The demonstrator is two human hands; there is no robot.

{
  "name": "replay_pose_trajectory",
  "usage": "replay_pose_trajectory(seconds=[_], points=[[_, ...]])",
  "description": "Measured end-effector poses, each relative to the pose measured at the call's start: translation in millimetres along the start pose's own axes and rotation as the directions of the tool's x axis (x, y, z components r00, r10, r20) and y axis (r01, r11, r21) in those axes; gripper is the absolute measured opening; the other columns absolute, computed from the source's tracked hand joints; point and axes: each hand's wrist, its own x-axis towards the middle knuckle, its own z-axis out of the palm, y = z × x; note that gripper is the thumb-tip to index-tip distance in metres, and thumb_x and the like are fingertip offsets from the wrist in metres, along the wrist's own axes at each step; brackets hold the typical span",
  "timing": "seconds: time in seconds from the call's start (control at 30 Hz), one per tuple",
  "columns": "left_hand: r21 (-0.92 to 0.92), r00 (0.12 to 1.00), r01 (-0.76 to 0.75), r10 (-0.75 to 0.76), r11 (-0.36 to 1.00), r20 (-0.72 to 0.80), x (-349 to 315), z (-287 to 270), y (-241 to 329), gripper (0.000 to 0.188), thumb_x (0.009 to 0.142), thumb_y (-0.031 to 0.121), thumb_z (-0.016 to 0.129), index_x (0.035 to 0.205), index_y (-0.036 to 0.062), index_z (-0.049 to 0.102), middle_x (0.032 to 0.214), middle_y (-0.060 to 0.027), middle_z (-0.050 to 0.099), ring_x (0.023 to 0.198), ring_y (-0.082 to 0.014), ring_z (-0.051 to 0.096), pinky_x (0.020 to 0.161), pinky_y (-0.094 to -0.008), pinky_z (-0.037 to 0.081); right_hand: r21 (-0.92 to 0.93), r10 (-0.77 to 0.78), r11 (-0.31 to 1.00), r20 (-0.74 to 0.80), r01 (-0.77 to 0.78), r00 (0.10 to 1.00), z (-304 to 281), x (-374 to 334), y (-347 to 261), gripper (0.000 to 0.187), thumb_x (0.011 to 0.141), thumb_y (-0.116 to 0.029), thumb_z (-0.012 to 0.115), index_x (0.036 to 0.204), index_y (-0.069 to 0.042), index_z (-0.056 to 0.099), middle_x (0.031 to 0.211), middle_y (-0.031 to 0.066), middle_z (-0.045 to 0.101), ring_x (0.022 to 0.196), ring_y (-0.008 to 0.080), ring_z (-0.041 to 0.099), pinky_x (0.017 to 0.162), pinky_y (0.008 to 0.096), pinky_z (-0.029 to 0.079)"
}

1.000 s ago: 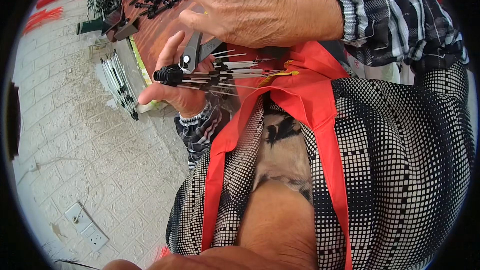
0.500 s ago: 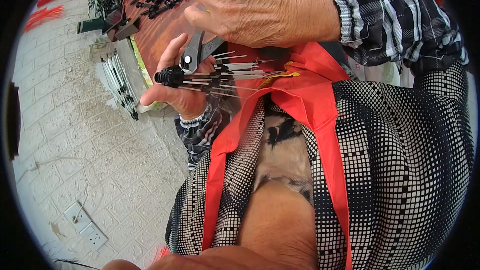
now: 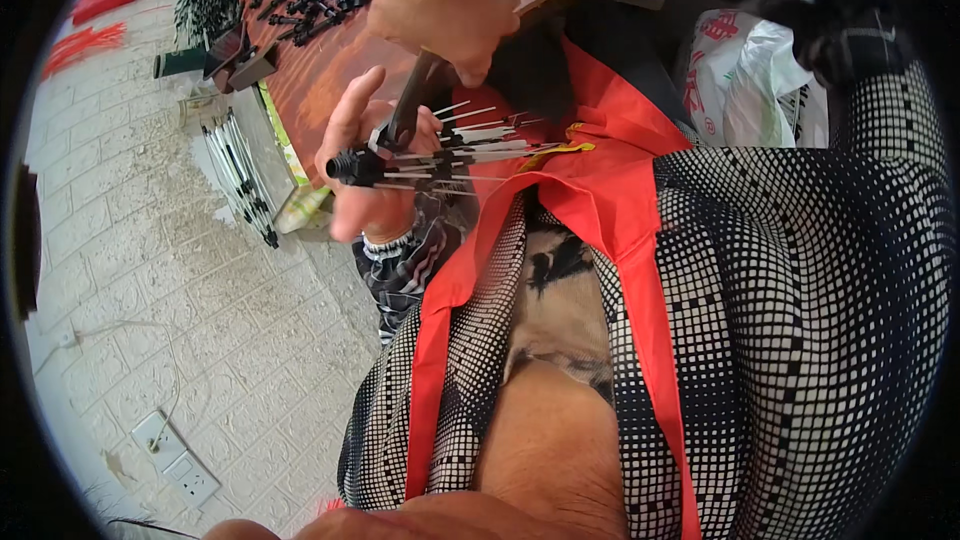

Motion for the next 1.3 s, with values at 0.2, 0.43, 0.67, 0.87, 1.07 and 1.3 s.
replay_pose_trajectory(seconds=[0.2, 0.43, 0.67, 0.87, 1.07, 1.3], points=[[-0.098, 0.999, -0.034, 0.032, 0.995, -0.019, -7, 1, 1, 0.126, 0.043, 0.081, 0.064, 0.125, -0.0138, 0.049, 0.075, -0.0107, 0.064, 0.067, -0.0143, 0.061, 0.058, -0.0217, 0.045, 0.386, -0.056, 0.906, 0.515, -0.173, 0.856, 22, 33, 18, 0.019, 0.079, -0.02, 0.07, 0.07, -0.002, 0.068, 0.053, 0.0109, 0.059, 0.055, 0.0223, 0.06, 0.057, 0.0331, 0.049], [-0.1, 0.996, 0.049, -0.042, 0.994, 0.075, -9, -6, 1, 0.127, 0.042, 0.086, 0.057, 0.121, -0.0138, 0.052, 0.077, -0.0119, 0.065, 0.066, -0.0149, 0.061, 0.059, -0.0235, 0.046, 0.507, -0.118, 0.84, 0.518, -0.194, 0.847, 32, 32, 14, 0.018, 0.08, -0.021, 0.07, 0.074, -0.004, 0.069, 0.059, 0.0112, 0.061, 0.059, 0.0226, 0.06, 0.057, 0.0333, 0.048], [-0.147, 0.983, -0.055, 0.079, 0.988, 0.166, -1, -2, -12, 0.131, 0.042, 0.092, 0.044, 0.117, -0.0145, 0.055, 0.071, -0.0105, 0.064, 0.063, -0.0151, 0.06, 0.058, -0.0245, 0.046, 0.472, 0.029, 0.848, 0.415, -0.243, 0.909, 40, 3, 2, 0.017, 0.079, -0.021, 0.071, 0.079, -0.004, 0.068, 0.066, 0.0107, 0.062, 0.065, 0.0233, 0.06, 0.06, 0.0341, 0.047], [-0.092, 0.997, 0.008, 0.0, 0.996, 0.077, -3, -5, -11, 0.132, 0.043, 0.094, 0.041, 0.116, -0.0157, 0.055, 0.067, -0.0095, 0.062, 0.061, -0.0147, 0.059, 0.057, -0.0244, 0.046, 0.403, 0.034, 0.901, 0.299, -0.158, 0.954, 63, -4, 35, 0.017, 0.079, -0.02, 0.07, 0.081, -0.004, 0.067, 0.068, 0.0111, 0.062, 0.066, 0.0238, 0.061, 0.06, 0.0347, 0.047], [-0.2, 0.99, -0.057, 0.081, 0.978, 0.119, 3, -5, -20, 0.133, 0.047, 0.093, 0.041, 0.117, -0.0191, 0.051, 0.066, -0.01, 0.061, 0.059, -0.0159, 0.058, 0.055, -0.0262, 0.047, 0.334, 0.061, 0.936, 0.141, -0.106, 0.988, 124, -54, 103, 0.017, 0.08, -0.02, 0.068, 0.083, -0.003, 0.067, 0.068, 0.0118, 0.062, 0.066, 0.0245, 0.061, 0.059, 0.0353, 0.047], [-0.121, 0.994, -0.03, 0.042, 0.992, 0.097, 1, -5, -9, 0.131, 0.053, 0.093, 0.039, 0.121, -0.019, 0.047, 0.058, -0.0078, 0.055, 0.052, -0.0175, 0.053, 0.053, -0.0315, 0.046, 0.211, 0.076, 0.975, -0.041, -0.066, 0.996, 142, -76, 97, 0.018, 0.08, -0.02, 0.065, 0.086, -0.002, 0.065, 0.068, 0.0127, 0.062, 0.065, 0.0252, 0.061, 0.057, 0.0361, 0.047]])
